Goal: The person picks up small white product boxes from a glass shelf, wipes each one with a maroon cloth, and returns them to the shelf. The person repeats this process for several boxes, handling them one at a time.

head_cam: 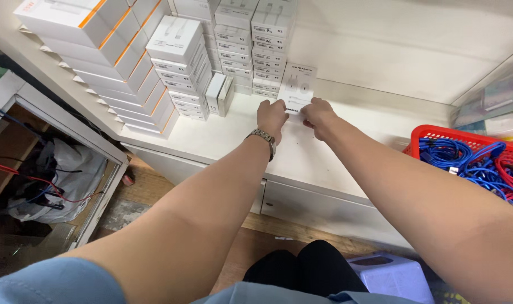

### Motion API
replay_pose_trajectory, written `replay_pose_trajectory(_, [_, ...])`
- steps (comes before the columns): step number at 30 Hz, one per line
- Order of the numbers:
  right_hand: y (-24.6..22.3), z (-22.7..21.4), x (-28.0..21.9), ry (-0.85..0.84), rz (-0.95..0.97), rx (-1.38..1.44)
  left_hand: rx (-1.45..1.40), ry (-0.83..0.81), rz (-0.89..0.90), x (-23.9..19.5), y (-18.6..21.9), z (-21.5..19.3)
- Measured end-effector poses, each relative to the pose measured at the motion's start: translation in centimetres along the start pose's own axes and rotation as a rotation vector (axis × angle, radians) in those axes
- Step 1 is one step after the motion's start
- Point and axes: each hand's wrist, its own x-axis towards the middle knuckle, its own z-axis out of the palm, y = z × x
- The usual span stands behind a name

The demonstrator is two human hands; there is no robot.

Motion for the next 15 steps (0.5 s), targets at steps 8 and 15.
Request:
replay_pose_trajectory(8, [-2.3, -2.3, -4.8, -0.078, 0.136, 0.146, 0.086, -0.049, -0.097, -2.9, 0.5, -0.5])
replay_pose_trajectory(15, [-6.1, -3.7, -12.9, -0.198, 0.166, 0.305, 0.189, -0.224, -0.192, -9.6, 5.3, 0.4])
